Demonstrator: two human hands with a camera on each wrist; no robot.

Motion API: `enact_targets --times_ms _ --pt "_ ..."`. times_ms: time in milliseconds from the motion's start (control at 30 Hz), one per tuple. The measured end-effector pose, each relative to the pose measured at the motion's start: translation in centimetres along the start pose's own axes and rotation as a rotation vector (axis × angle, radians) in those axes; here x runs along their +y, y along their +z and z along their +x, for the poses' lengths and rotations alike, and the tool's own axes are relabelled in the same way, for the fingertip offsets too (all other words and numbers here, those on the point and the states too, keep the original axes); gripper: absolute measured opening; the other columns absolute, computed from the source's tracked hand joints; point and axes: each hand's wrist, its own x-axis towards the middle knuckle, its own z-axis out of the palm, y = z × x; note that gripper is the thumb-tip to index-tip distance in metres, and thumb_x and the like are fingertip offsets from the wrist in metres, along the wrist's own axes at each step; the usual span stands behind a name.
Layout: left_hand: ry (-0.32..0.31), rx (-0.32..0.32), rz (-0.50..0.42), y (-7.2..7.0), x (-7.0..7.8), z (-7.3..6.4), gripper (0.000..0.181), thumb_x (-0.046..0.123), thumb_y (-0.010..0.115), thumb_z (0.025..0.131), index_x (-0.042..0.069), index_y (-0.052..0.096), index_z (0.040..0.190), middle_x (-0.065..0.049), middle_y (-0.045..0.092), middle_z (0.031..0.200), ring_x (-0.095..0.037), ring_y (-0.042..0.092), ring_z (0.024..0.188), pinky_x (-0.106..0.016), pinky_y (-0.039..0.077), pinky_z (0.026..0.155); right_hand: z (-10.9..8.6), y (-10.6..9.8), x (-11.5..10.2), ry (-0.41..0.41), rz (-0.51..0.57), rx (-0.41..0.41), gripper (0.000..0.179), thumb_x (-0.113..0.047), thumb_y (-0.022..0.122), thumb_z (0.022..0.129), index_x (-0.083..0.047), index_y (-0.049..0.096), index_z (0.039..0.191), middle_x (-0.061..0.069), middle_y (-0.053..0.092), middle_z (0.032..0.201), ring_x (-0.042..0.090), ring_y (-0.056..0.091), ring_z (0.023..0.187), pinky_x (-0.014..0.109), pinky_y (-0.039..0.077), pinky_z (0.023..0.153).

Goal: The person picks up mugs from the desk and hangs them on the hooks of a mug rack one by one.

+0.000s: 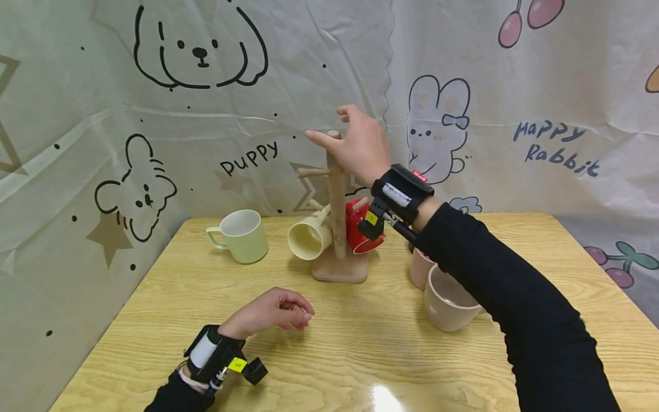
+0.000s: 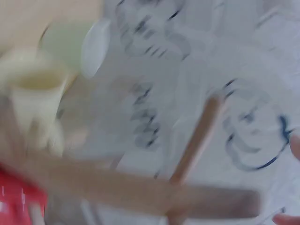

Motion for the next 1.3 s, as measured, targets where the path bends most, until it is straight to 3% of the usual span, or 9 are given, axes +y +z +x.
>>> enact_targets --times_ms 100,200,300,433,567,667,800,933,1300 --pt "0.0 0.007 0.002 0.0 0.1 -0.1 0.024 0.024 0.063 0.087 0.002 0.066 0.098 -0.009 0.069 0.085 -0.014 0.066 0.075 -0.028 0.049 0.065 -2.2 -0.9 -0.1 -0.093 0.064 0.064 0.063 -0.039 0.066 0.083 -0.006 0.045 0.132 0.01 0.048 0.137 0.021 0.041 0.129 0.038 0.033 0.107" --pt "0.0 0.017 0.01 -0.1 0.2 -0.2 0.024 0.024 0.063 0.087 0.003 0.066 0.098 -0.009 0.069 0.085 -0.014 0.065 0.075 -0.027 0.049 0.064 -4.7 -1.5 0.1 -0.193 0.082 0.121 0.052 -0.026 0.068 0.083 -0.002 0.051 0.125 0.013 0.053 0.13 0.024 0.045 0.124 0.039 0.033 0.105" --pt "0.001 0.023 0.018 -0.1 0.4 -0.3 0.024 0.023 0.062 0.087 0.003 0.066 0.098 -0.01 0.069 0.085 -0.014 0.065 0.075 -0.027 0.049 0.064 -7.1 -2.1 0.7 -0.215 0.095 0.113 0.044 -0.019 0.069 0.082 -0.001 0.054 0.12 0.014 0.057 0.123 0.026 0.05 0.117 0.041 0.037 0.101" --pt "0.007 0.023 0.031 -0.2 0.5 -0.2 0.024 0.024 0.062 0.087 0.003 0.066 0.098 -0.009 0.069 0.085 -0.013 0.065 0.075 -0.027 0.049 0.064 -9.6 -2.8 2.4 -0.148 0.125 0.073 0.036 -0.019 0.068 0.083 -0.002 0.059 0.113 0.014 0.062 0.114 0.024 0.056 0.108 0.041 0.042 0.096" --pt "0.009 0.022 0.034 -0.2 0.5 -0.1 0.024 0.024 0.062 0.087 0.002 0.066 0.098 -0.008 0.069 0.085 -0.012 0.065 0.075 -0.027 0.049 0.065 -11.1 -3.1 4.9 -0.002 0.128 0.02 0.033 -0.029 0.066 0.084 -0.007 0.063 0.109 0.011 0.066 0.108 0.01 0.061 0.093 0.023 0.048 0.084" --pt "0.009 0.019 0.024 -0.2 0.4 -0.1 0.024 0.023 0.062 0.087 0.002 0.065 0.098 -0.009 0.069 0.085 -0.012 0.066 0.075 -0.028 0.049 0.065 -11.8 -3.0 7.0 0.108 0.117 -0.027 0.035 -0.037 0.064 0.085 -0.01 0.064 0.108 0.008 0.066 0.105 0.002 0.059 0.084 0.013 0.045 0.075" --pt "0.008 0.014 0.015 -0.1 0.3 0.0 0.025 0.023 0.062 0.087 0.001 0.065 0.098 -0.009 0.069 0.085 -0.013 0.066 0.075 -0.028 0.049 0.065 -12.8 -2.9 9.4 0.184 0.101 -0.076 0.036 -0.04 0.061 0.086 -0.011 0.063 0.107 0.007 0.066 0.105 0.002 0.058 0.087 0.014 0.045 0.077" --pt "0.003 0.011 0.017 0.0 0.2 0.2 0.025 0.023 0.062 0.087 0.001 0.065 0.098 -0.009 0.069 0.085 -0.013 0.066 0.075 -0.027 0.049 0.065 -13.9 -2.7 11.1 0.201 0.08 -0.098 0.035 -0.041 0.06 0.087 -0.012 0.063 0.107 0.007 0.065 0.107 0.0 0.058 0.088 0.016 0.046 0.076" --pt "0.001 0.015 0.022 0.2 -0.1 0.2 0.024 0.024 0.063 0.087 0.002 0.066 0.097 -0.009 0.069 0.084 -0.014 0.066 0.075 -0.027 0.049 0.064 -15.8 -1.2 13.3 0.138 0.082 -0.086 0.029 -0.034 0.062 0.087 -0.009 0.066 0.102 0.005 0.061 0.108 -0.009 0.055 0.084 0.009 0.045 0.074"
